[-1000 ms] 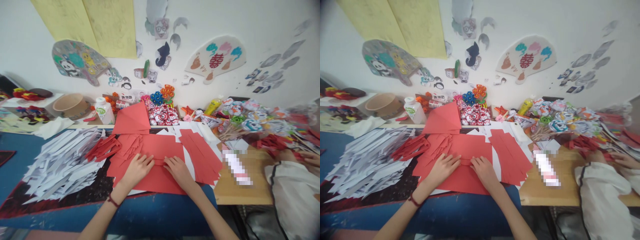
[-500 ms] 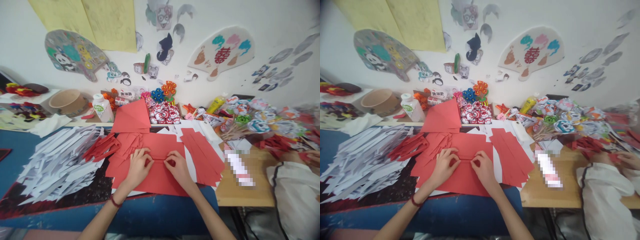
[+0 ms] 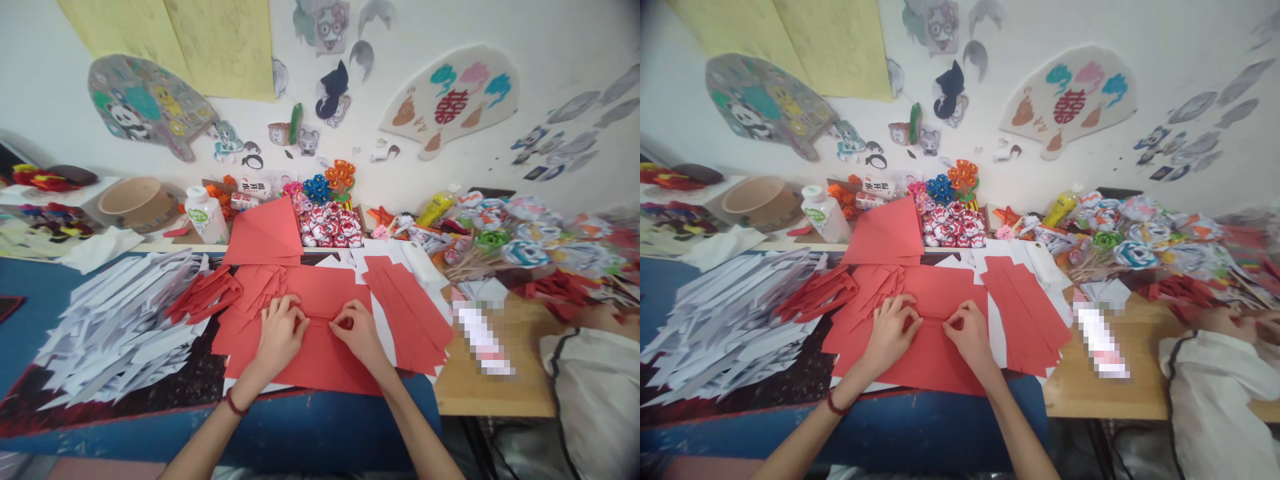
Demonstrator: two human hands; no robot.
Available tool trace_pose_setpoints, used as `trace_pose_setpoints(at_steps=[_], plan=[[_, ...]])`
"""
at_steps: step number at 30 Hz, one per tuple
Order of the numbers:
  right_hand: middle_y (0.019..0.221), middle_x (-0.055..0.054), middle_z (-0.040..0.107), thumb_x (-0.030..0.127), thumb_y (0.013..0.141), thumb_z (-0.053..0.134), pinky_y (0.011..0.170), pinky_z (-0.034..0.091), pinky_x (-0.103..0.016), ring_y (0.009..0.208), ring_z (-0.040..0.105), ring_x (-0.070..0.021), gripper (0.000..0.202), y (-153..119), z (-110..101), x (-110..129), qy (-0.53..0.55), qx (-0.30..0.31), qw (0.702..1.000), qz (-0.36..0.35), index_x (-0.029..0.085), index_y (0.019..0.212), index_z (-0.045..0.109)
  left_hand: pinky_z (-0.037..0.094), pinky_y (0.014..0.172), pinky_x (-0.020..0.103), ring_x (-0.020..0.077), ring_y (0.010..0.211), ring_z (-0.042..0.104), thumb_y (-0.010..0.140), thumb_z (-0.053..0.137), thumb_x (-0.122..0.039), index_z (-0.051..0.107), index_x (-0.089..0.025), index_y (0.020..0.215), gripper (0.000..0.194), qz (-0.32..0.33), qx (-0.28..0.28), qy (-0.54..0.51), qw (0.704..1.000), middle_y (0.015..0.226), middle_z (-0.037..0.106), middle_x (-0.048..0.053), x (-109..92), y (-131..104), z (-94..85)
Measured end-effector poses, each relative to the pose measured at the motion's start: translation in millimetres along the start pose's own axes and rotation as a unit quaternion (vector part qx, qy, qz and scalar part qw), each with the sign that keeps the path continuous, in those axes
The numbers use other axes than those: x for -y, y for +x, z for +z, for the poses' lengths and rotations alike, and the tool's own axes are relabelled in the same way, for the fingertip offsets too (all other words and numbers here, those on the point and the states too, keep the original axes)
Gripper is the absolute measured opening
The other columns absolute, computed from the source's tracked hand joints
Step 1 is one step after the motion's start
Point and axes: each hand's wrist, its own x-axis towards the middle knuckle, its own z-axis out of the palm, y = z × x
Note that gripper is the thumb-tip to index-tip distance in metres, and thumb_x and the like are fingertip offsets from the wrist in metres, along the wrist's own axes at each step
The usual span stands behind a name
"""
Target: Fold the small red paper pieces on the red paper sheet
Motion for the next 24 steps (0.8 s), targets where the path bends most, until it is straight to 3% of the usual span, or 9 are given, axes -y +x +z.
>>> trace_pose_setpoints(at_steps=[5,10,12,15,18,21,24], plan=[[0.084,-0.001,0.053,0.014,0.074,0.069,0.073,0.049,-0.035,0.077,0.058,-0.0185,0.013,-3.3,0.8,-0.7,0.004,-0.022,1.000,0.005,0.020,0.070,0.058,0.042,0.081,0.045,0.0273,0.103,0.047,0.090,0.053,-0.026,0.059,-0.020,0.081,0.013,-0.022,-0.002,0.008,1.000,0.116,0.057,0.008,-3.2,0.1,0.8],[0.088,-0.001,0.053,0.007,0.073,0.068,0.077,0.049,-0.035,0.082,0.059,-0.0195,0.017,-3.3,-1.5,0.5,-0.010,-0.011,1.000,0.006,0.020,0.081,0.059,0.041,0.080,0.042,0.0258,0.101,0.049,0.090,0.052,-0.023,0.060,-0.023,0.097,0.011,-0.014,-0.018,0.016,1.000,0.113,0.059,0.007,-4.7,-2.6,-1.2],[0.089,-0.001,0.053,0.006,0.073,0.068,0.077,0.049,-0.035,0.082,0.059,-0.0197,0.019,-2.3,-2.1,0.3,-0.017,-0.004,1.000,0.007,0.020,0.082,0.059,0.041,0.081,0.043,0.0268,0.106,0.048,0.091,0.049,-0.019,0.062,-0.027,0.105,0.020,0.020,-0.017,0.037,0.999,0.122,0.057,0.008,-5.7,-4.0,-0.7],[0.089,-0.002,0.054,0.007,0.073,0.067,0.076,0.049,-0.034,0.082,0.058,-0.0198,0.020,-1.2,-2.0,-1.4,-0.016,-0.003,1.000,-0.006,0.020,0.085,0.059,0.039,0.087,0.047,0.0282,0.116,0.046,0.088,0.048,-0.009,0.062,-0.036,0.117,0.042,0.121,0.002,0.085,0.989,0.133,0.053,0.005,-6.5,-5.5,3.0],[0.089,-0.002,0.054,0.008,0.074,0.066,0.075,0.049,-0.034,0.082,0.058,-0.0199,0.018,-1.3,-1.5,-3.6,-0.009,-0.007,1.000,-0.014,0.020,0.086,0.059,0.038,0.093,0.048,0.0283,0.121,0.046,0.087,0.051,-0.007,0.060,-0.042,0.122,0.050,0.193,0.018,0.127,0.973,0.137,0.053,0.004,-5.5,-7.3,6.6],[0.089,-0.002,0.054,0.008,0.074,0.066,0.076,0.048,-0.035,0.082,0.057,-0.0200,0.018,-1.2,-1.5,-5.4,-0.009,-0.003,1.000,-0.006,0.020,0.086,0.059,0.038,0.096,0.049,0.0292,0.122,0.047,0.088,0.052,-0.009,0.060,-0.041,0.125,0.049,0.192,0.019,0.155,0.969,0.139,0.053,0.005,-2.3,-12.0,4.5],[0.089,-0.002,0.053,0.010,0.074,0.066,0.076,0.046,-0.034,0.083,0.056,-0.0199,0.017,0.1,-1.6,-6.6,-0.015,0.009,1.000,0.006,0.020,0.085,0.058,0.037,0.096,0.050,0.0301,0.123,0.048,0.087,0.053,-0.010,0.063,-0.039,0.122,0.046,0.150,0.014,0.170,0.974,0.141,0.053,0.004,2.9,-20.3,-2.7]])
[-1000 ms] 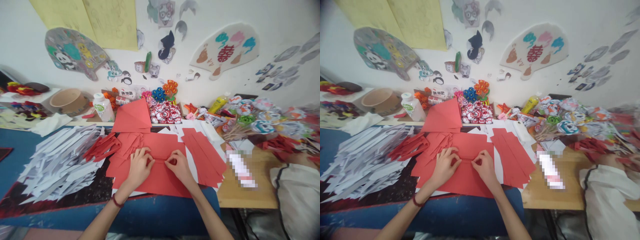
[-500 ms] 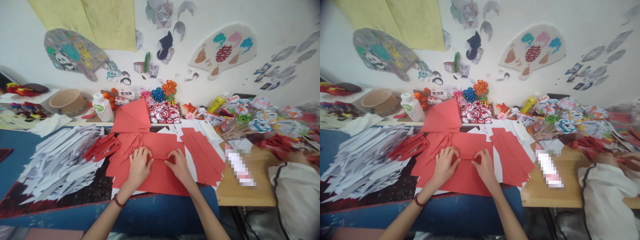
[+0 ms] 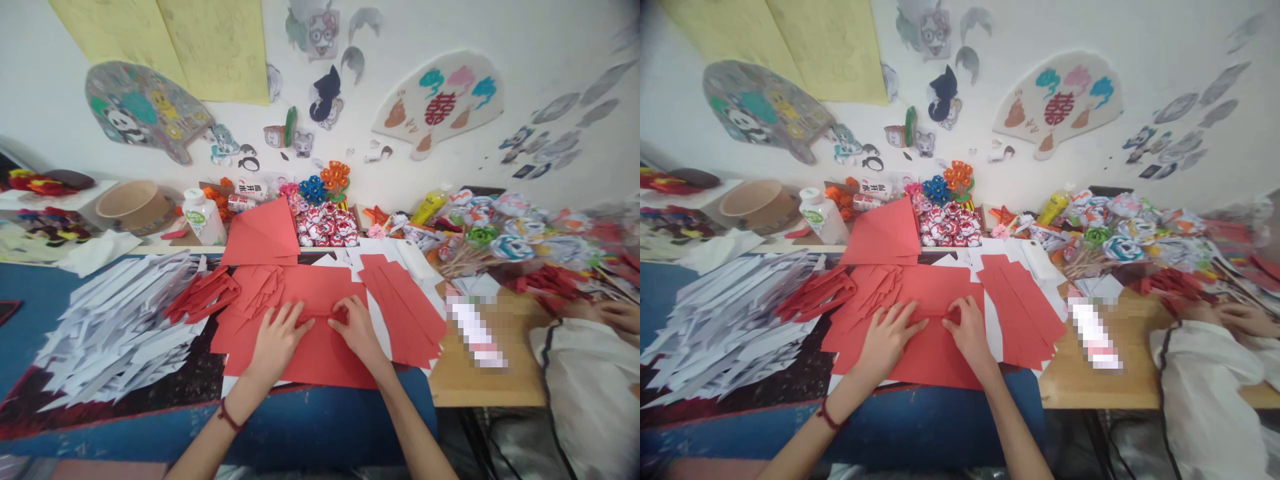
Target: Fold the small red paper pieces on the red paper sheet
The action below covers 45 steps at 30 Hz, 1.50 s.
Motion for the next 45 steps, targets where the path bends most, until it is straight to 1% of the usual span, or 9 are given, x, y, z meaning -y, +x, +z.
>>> trace_pose_setpoints(at_steps=[8,12,16,21,29,34,37,41,45], plan=[[0.090,-0.002,0.054,0.013,0.077,0.067,0.075,0.045,-0.033,0.081,0.056,-0.0190,0.015,-2.1,-3.7,0.4,0.003,0.014,1.000,0.009,0.021,0.087,0.059,0.037,0.095,0.051,0.0310,0.118,0.051,0.082,0.049,-0.004,0.068,-0.030,0.114,0.045,-0.063,-0.017,0.022,0.998,0.133,0.059,0.007,-2.9,-17.6,-7.1],[0.092,-0.002,0.055,0.022,0.081,0.068,0.070,0.046,-0.031,0.076,0.055,-0.0171,0.014,-3.3,-11.5,-1.1,0.028,0.045,0.999,0.001,0.022,0.094,0.062,0.038,0.092,0.047,0.0281,0.110,0.052,0.083,0.053,-0.007,0.072,-0.026,0.097,0.030,-0.104,-0.043,-0.046,0.993,0.120,0.065,0.005,-5.2,-6.5,-12.6],[0.092,-0.003,0.057,0.027,0.088,0.063,0.078,0.046,-0.032,0.083,0.058,-0.0182,0.007,4.5,-12.2,0.7,0.026,0.048,0.998,-0.009,0.021,0.091,0.064,0.037,0.085,0.041,0.0242,0.103,0.051,0.093,0.049,-0.020,0.066,-0.028,0.108,0.024,-0.124,-0.048,-0.118,0.984,0.113,0.065,0.004,-0.6,18.5,-12.2],[0.094,-0.002,0.055,0.019,0.084,0.068,0.080,0.046,-0.032,0.087,0.058,-0.0184,0.009,11.9,-6.7,6.3,-0.012,0.053,0.998,-0.041,0.021,0.089,0.060,0.034,0.081,0.037,0.0240,0.098,0.051,0.089,0.060,-0.035,0.063,-0.022,0.093,0.013,-0.090,0.013,-0.120,0.989,0.102,0.062,0.005,4.9,42.0,-2.3],[0.096,-0.002,0.055,0.024,0.087,0.067,0.078,0.045,-0.029,0.088,0.058,-0.0169,0.008,12.8,-18.0,12.6,-0.022,0.120,0.988,-0.092,0.021,0.092,0.061,0.031,0.076,0.033,0.0198,0.088,0.052,0.092,0.058,-0.030,0.056,-0.019,0.086,0.012,-0.025,0.048,-0.169,0.984,0.089,0.062,0.002,9.6,44.6,-3.0],[0.084,-0.001,0.058,0.013,0.088,0.064,0.072,0.043,-0.027,0.082,0.056,-0.0167,0.010,12.8,-14.9,8.8,-0.091,0.122,0.975,-0.165,0.019,0.082,0.059,0.032,0.078,0.033,0.0187,0.088,0.053,0.095,0.051,-0.022,0.058,-0.019,0.095,0.008,0.051,0.032,-0.139,0.988,0.092,0.063,0.002,11.7,39.7,-3.1],[0.082,-0.003,0.059,0.010,0.093,0.054,0.072,0.043,-0.029,0.078,0.054,-0.0174,0.015,6.2,-11.3,1.9,-0.166,0.097,0.953,-0.236,0.017,0.081,0.060,0.033,0.078,0.035,0.0203,0.086,0.053,0.094,0.051,-0.017,0.061,-0.018,0.092,0.010,0.115,0.026,-0.052,0.992,0.089,0.062,0.003,15.8,31.1,-2.3],[0.083,-0.007,0.063,0.005,0.094,0.044,0.074,0.044,-0.034,0.077,0.054,-0.0197,0.024,-9.7,-11.8,-4.4,-0.291,0.059,0.891,-0.344,0.014,0.095,0.066,0.035,0.078,0.036,0.0210,0.083,0.055,0.090,0.055,-0.010,0.062,-0.012,0.101,0.013,0.211,-0.003,0.039,0.977,0.090,0.065,0.005,21.1,16.9,-1.7],[0.089,-0.010,0.065,0.002,0.092,0.043,0.077,0.044,-0.036,0.082,0.057,-0.0212,0.032,-22.2,-14.3,2.3,-0.339,0.058,0.872,-0.349,0.011,0.115,0.063,0.036,0.081,0.037,0.0208,0.087,0.056,0.091,0.054,-0.009,0.057,-0.011,0.117,0.027,0.214,-0.005,0.054,0.975,0.096,0.066,0.007,21.7,11.6,-3.7]])
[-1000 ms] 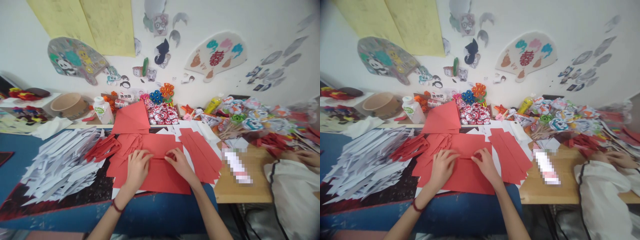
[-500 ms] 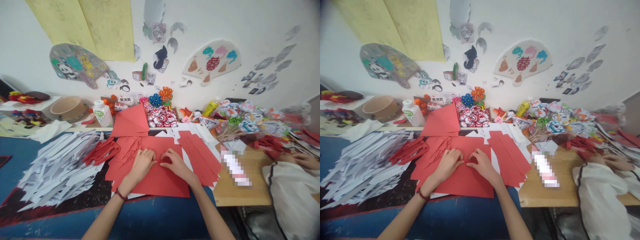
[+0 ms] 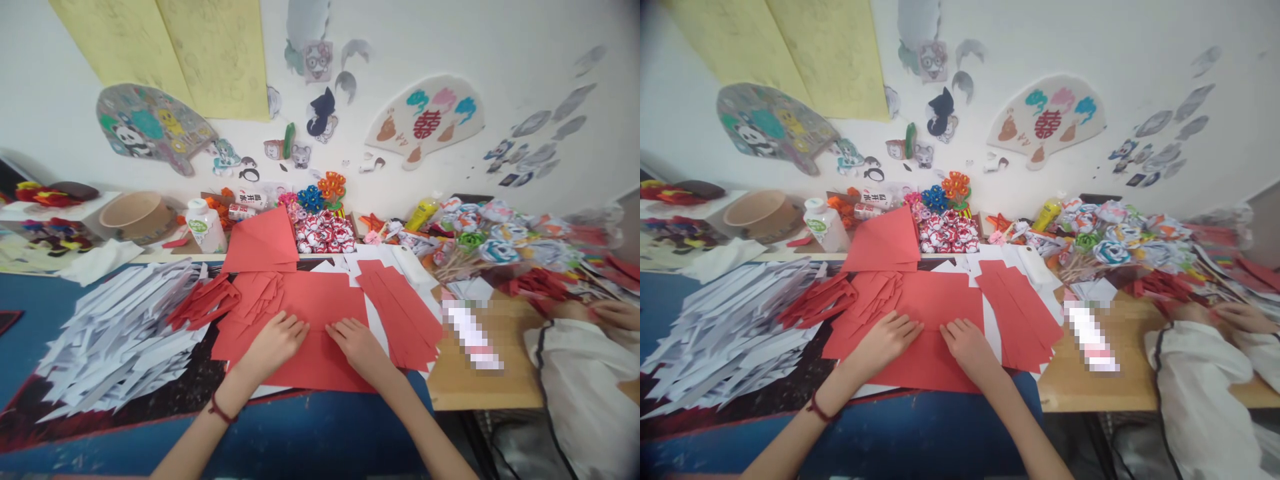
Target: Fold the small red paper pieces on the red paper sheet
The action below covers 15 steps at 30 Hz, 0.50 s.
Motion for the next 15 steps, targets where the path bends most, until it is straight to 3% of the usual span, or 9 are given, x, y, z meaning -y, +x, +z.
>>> trace_pose_setpoints(at_steps=[3,6,11,15], plan=[[0.086,-0.010,0.064,0.014,0.095,0.049,0.075,0.043,-0.037,0.080,0.057,-0.0231,0.022,7.6,-2.0,6.1,0.001,0.017,0.998,0.056,0.013,0.111,0.064,0.038,0.078,0.036,0.0207,0.085,0.056,0.092,0.051,-0.010,0.059,-0.013,0.109,0.019,-0.024,0.017,-0.019,0.999,0.091,0.064,0.006,-1.7,6.2,0.0],[0.084,-0.010,0.063,0.019,0.096,0.051,0.073,0.043,-0.037,0.080,0.056,-0.0241,0.016,19.1,4.5,7.6,0.001,0.021,0.996,0.087,0.016,0.093,0.066,0.039,0.072,0.034,0.0208,0.081,0.055,0.091,0.048,-0.006,0.060,-0.014,0.091,0.014,-0.009,0.021,-0.032,0.999,0.087,0.062,0.006,-5.2,16.3,1.2],[0.083,-0.009,0.064,0.001,0.094,0.036,0.077,0.044,-0.037,0.079,0.058,-0.0224,0.033,25.4,15.6,5.4,0.043,-0.028,0.998,0.047,0.016,0.092,0.064,0.040,0.071,0.034,0.0205,0.079,0.054,0.092,0.048,-0.008,0.059,-0.015,0.089,0.013,-0.056,-0.007,-0.046,0.997,0.083,0.061,0.006,-10.5,22.9,-3.2],[0.075,-0.008,0.064,0.009,0.098,0.035,0.068,0.044,-0.034,0.070,0.057,-0.0203,0.031,21.5,10.1,3.7,0.089,-0.063,0.994,0.024,0.015,0.088,0.064,0.038,0.065,0.032,0.0178,0.069,0.053,0.096,0.046,-0.016,0.058,-0.017,0.084,0.017,-0.081,-0.031,-0.099,0.991,0.074,0.060,0.003,-11.3,10.2,-9.4]])
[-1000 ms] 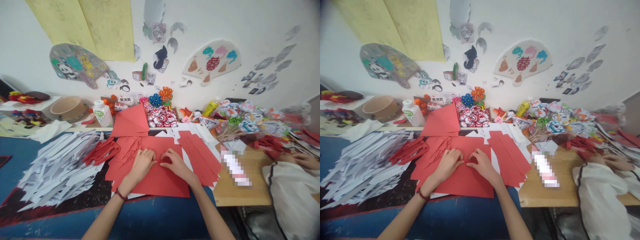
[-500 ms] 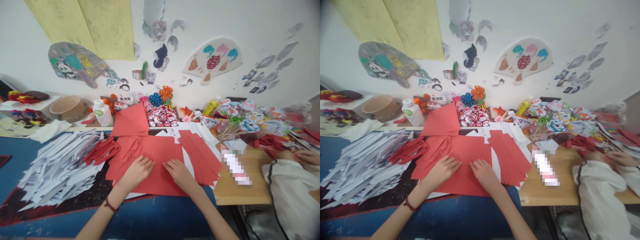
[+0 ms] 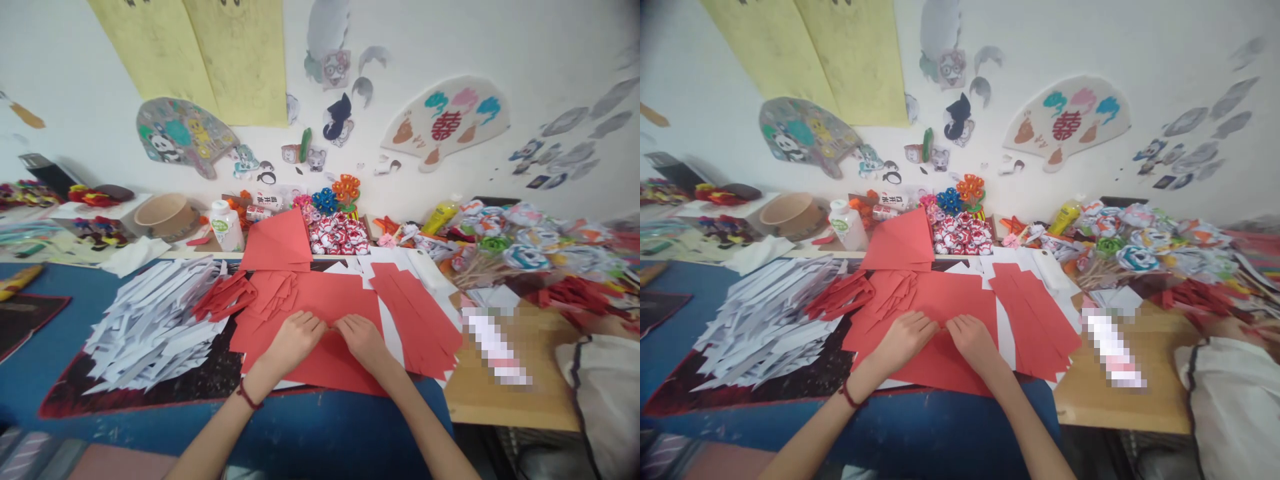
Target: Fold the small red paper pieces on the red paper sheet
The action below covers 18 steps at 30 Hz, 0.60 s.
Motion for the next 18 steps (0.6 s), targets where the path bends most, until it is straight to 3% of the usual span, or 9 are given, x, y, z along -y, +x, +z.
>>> trace_pose_setpoints(at_steps=[5,9,10,12,15,16,18], plan=[[0.072,-0.005,0.064,0.019,0.100,0.042,0.063,0.043,-0.031,0.066,0.057,-0.0181,0.025,1.1,-8.5,4.7,0.073,-0.018,0.997,0.023,0.017,0.084,0.062,0.036,0.060,0.030,0.0159,0.062,0.051,0.099,0.041,-0.021,0.058,-0.017,0.085,0.023,-0.011,-0.009,-0.063,0.998,0.069,0.059,0.001,1.5,-22.7,-9.9],[0.082,-0.006,0.069,0.009,0.096,0.034,0.070,0.048,-0.031,0.075,0.063,-0.0182,0.031,1.5,-9.9,1.5,0.153,-0.034,0.987,0.045,0.019,0.092,0.063,0.039,0.062,0.029,0.0169,0.065,0.053,0.099,0.038,-0.020,0.061,-0.018,0.092,0.024,-0.046,-0.010,-0.057,0.997,0.070,0.060,0.003,17.4,-45.6,-25.3],[0.083,-0.006,0.069,0.009,0.095,0.034,0.070,0.049,-0.032,0.076,0.064,-0.0183,0.031,0.7,-10.0,-1.2,0.169,-0.048,0.982,0.069,0.020,0.093,0.063,0.041,0.066,0.030,0.0176,0.068,0.054,0.099,0.037,-0.019,0.061,-0.018,0.095,0.024,-0.085,-0.025,-0.043,0.995,0.073,0.061,0.004,24.0,-52.1,-31.3],[0.084,-0.006,0.070,0.013,0.096,0.037,0.071,0.051,-0.032,0.076,0.065,-0.0188,0.027,-1.6,-9.5,-7.0,0.194,-0.073,0.969,0.135,0.021,0.095,0.063,0.043,0.074,0.032,0.0201,0.081,0.058,0.097,0.035,-0.016,0.060,-0.018,0.107,0.027,-0.222,-0.099,0.019,0.970,0.087,0.066,0.008,37.2,-63.5,-45.2],[0.093,-0.006,0.071,0.024,0.097,0.043,0.074,0.053,-0.034,0.081,0.067,-0.0200,0.019,-4.9,-6.1,-11.8,0.232,-0.073,0.948,0.208,0.023,0.102,0.062,0.039,0.089,0.045,0.0318,0.111,0.051,0.094,0.041,-0.019,0.048,-0.015,0.133,0.039,-0.427,-0.188,0.176,0.867,0.127,0.057,0.018,48.4,-70.4,-64.0],[0.096,-0.007,0.071,0.026,0.098,0.043,0.076,0.053,-0.034,0.084,0.067,-0.0203,0.020,-5.5,-4.1,-11.9,0.246,-0.063,0.943,0.213,0.023,0.104,0.061,0.037,0.090,0.048,0.0349,0.116,0.047,0.094,0.042,-0.020,0.044,-0.016,0.137,0.044,-0.460,-0.191,0.204,0.843,0.134,0.053,0.017,49.3,-69.3,-67.2],[0.101,-0.007,0.070,0.027,0.099,0.041,0.081,0.053,-0.036,0.091,0.067,-0.0211,0.022,-5.7,0.5,-10.8,0.266,-0.047,0.940,0.210,0.024,0.106,0.062,0.036,0.089,0.048,0.0352,0.115,0.047,0.093,0.043,-0.019,0.047,-0.018,0.135,0.043,-0.446,-0.180,0.215,0.850,0.133,0.055,0.015,49.5,-62.9,-66.6]])
